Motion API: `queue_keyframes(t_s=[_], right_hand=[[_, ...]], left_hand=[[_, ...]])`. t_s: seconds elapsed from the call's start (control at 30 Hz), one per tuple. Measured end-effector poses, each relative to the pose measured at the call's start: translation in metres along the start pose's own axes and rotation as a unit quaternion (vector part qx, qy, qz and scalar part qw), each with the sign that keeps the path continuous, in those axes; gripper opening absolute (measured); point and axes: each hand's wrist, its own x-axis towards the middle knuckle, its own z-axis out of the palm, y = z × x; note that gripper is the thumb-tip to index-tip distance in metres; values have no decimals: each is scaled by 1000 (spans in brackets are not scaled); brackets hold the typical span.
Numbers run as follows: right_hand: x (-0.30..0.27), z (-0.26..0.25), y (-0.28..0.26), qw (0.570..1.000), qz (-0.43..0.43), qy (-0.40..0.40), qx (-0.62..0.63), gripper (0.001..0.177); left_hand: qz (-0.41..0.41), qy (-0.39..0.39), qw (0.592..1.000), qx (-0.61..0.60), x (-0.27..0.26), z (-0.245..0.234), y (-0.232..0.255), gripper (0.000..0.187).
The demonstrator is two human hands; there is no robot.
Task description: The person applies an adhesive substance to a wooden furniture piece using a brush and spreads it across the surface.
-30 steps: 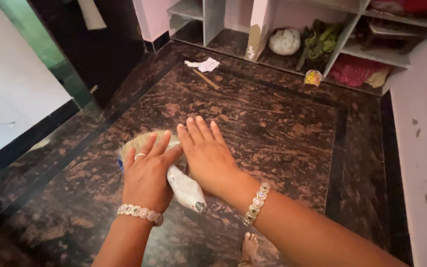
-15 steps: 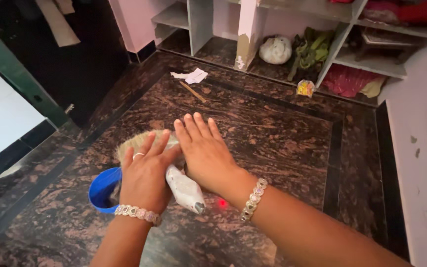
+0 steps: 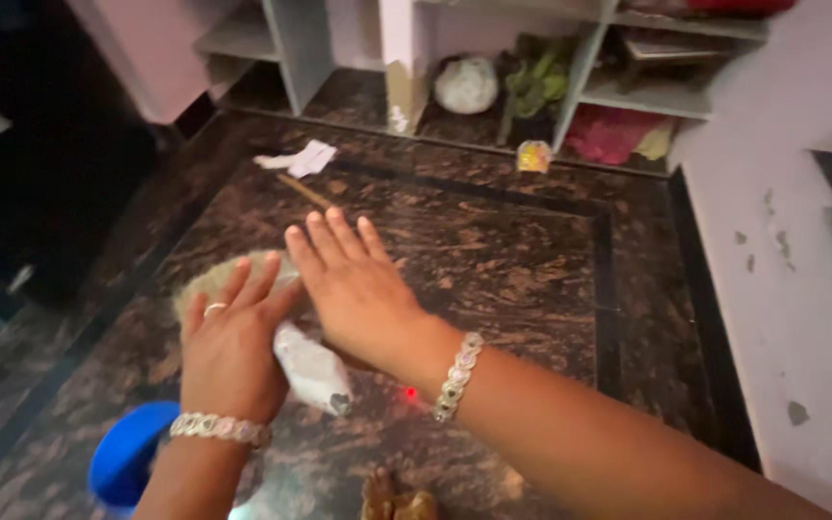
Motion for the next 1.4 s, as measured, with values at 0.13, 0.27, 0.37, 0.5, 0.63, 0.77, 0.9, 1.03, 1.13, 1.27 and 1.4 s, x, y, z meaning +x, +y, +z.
queue_keyframes(t_s=[0.13,0.27,0.37,0.5,0.63,0.77,0.9,1.03,1.13,1.27,1.4], right_hand=[[11,12,21,999,18,22,-15,64],[22,20,47,997,50,20,-55,66],[42,25,57,995,56,33,-72,60],[60,21,70,995,72,24,-58,77],[63,15,100,988,126,-4,-89,70],[69,24,128,978,190,10,-88,66],[92,52,135,984,163,35,-63,64],[132,88,122,994,85,63,-41,61],[148,107,113,997,43,69,-3,58],[158,108,129,998,7,56,-7,57],[163,99,143,999,-32,32,29,66]], left_hand=[[22,-15,999,-22,28,19,-2,51],[64,8,998,-28,63,38,-7,56],[62,20,998,-17,91,44,-22,53],[52,27,997,-46,122,48,-33,48],[111,28,991,-65,146,58,-9,52],[159,7,983,-88,166,68,14,64],[145,25,988,-53,179,72,-3,56],[58,-20,998,-15,180,73,-35,53],[3,-36,999,18,178,81,-46,51],[-35,-34,999,15,187,92,-43,47],[-43,-17,999,20,195,94,-40,44]])
